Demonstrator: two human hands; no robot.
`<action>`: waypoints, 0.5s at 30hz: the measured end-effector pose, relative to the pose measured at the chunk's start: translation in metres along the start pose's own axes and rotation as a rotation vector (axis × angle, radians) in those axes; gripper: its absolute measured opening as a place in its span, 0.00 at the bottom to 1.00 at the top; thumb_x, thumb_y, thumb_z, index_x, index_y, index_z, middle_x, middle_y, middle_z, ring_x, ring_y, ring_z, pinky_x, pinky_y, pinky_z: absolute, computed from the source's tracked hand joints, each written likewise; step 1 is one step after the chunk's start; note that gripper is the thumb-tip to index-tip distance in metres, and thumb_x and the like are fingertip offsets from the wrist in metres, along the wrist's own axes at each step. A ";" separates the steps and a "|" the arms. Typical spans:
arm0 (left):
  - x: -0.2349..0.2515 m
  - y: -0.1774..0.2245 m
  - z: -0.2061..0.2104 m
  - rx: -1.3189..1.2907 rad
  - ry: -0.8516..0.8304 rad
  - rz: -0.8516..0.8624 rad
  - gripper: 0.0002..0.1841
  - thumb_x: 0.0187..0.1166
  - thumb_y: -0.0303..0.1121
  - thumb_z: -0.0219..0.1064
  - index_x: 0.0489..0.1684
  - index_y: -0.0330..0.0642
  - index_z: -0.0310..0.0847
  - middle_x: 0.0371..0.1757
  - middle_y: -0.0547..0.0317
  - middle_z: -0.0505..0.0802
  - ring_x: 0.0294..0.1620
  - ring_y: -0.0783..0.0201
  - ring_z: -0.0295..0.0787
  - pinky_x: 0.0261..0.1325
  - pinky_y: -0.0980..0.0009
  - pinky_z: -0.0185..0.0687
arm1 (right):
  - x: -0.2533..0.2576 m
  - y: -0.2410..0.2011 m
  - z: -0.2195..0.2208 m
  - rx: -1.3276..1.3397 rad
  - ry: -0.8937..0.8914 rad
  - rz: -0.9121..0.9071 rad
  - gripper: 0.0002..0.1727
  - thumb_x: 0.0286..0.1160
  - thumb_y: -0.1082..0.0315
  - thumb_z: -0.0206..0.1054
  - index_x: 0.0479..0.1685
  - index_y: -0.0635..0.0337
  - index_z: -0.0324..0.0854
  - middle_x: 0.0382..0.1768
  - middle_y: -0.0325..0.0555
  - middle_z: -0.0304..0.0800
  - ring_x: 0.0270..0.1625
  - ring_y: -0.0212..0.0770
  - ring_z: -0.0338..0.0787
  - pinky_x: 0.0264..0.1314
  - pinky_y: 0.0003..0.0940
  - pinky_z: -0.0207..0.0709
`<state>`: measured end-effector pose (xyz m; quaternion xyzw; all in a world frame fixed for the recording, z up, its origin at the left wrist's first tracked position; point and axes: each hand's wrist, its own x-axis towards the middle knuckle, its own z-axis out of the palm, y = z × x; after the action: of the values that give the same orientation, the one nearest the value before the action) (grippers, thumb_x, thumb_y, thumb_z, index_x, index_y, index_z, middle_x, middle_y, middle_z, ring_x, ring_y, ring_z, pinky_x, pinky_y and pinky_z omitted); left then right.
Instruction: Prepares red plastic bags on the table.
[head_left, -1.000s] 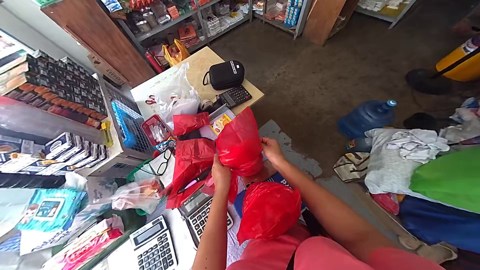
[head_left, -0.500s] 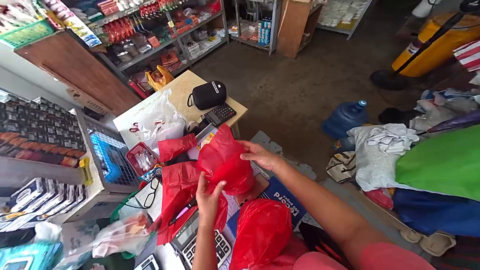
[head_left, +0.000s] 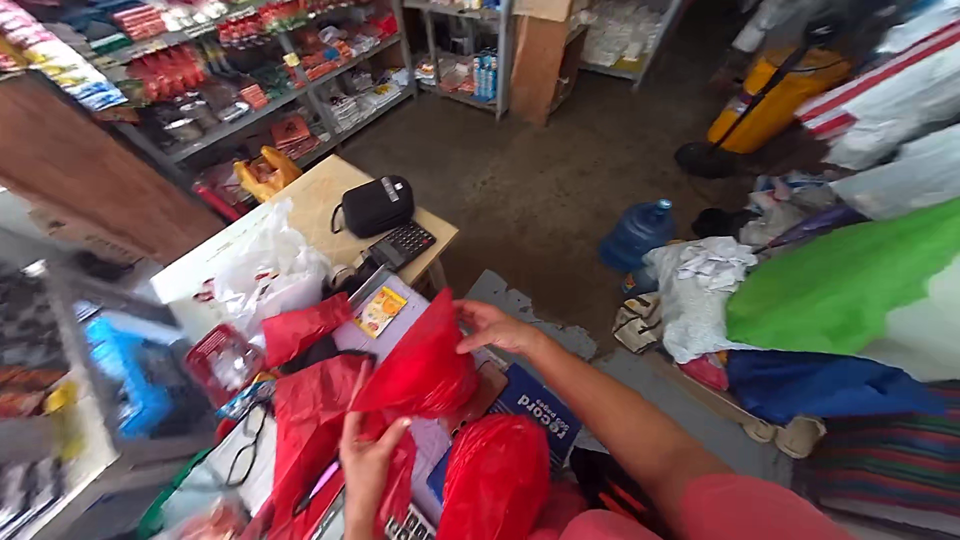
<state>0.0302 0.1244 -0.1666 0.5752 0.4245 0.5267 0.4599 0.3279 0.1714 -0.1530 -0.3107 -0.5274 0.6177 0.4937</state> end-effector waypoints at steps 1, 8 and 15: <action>0.004 0.002 0.001 -0.004 -0.010 0.032 0.46 0.50 0.34 0.87 0.74 0.27 0.70 0.77 0.54 0.83 0.73 0.70 0.81 0.76 0.71 0.79 | 0.003 -0.005 0.001 0.004 -0.017 -0.010 0.48 0.57 0.73 0.81 0.84 0.73 0.62 0.78 0.58 0.77 0.79 0.44 0.78 0.85 0.42 0.70; 0.005 -0.004 0.027 -0.026 0.052 -0.004 0.21 0.57 0.14 0.79 0.50 0.32 0.83 0.41 0.70 0.97 0.46 0.78 0.94 0.59 0.73 0.92 | 0.014 0.012 0.018 0.077 0.016 0.077 0.20 0.64 0.80 0.75 0.59 0.69 0.83 0.50 0.46 0.93 0.54 0.35 0.92 0.63 0.38 0.86; -0.004 -0.030 0.025 -0.110 0.076 -0.146 0.19 0.58 0.15 0.79 0.48 0.29 0.84 0.41 0.58 0.98 0.44 0.68 0.96 0.56 0.65 0.94 | -0.008 0.048 0.024 0.135 0.192 0.141 0.20 0.67 0.75 0.71 0.61 0.68 0.84 0.50 0.45 0.95 0.53 0.36 0.92 0.62 0.38 0.86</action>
<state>0.0547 0.1252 -0.1973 0.4962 0.4531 0.5357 0.5114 0.2950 0.1578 -0.1945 -0.3707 -0.4121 0.6523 0.5170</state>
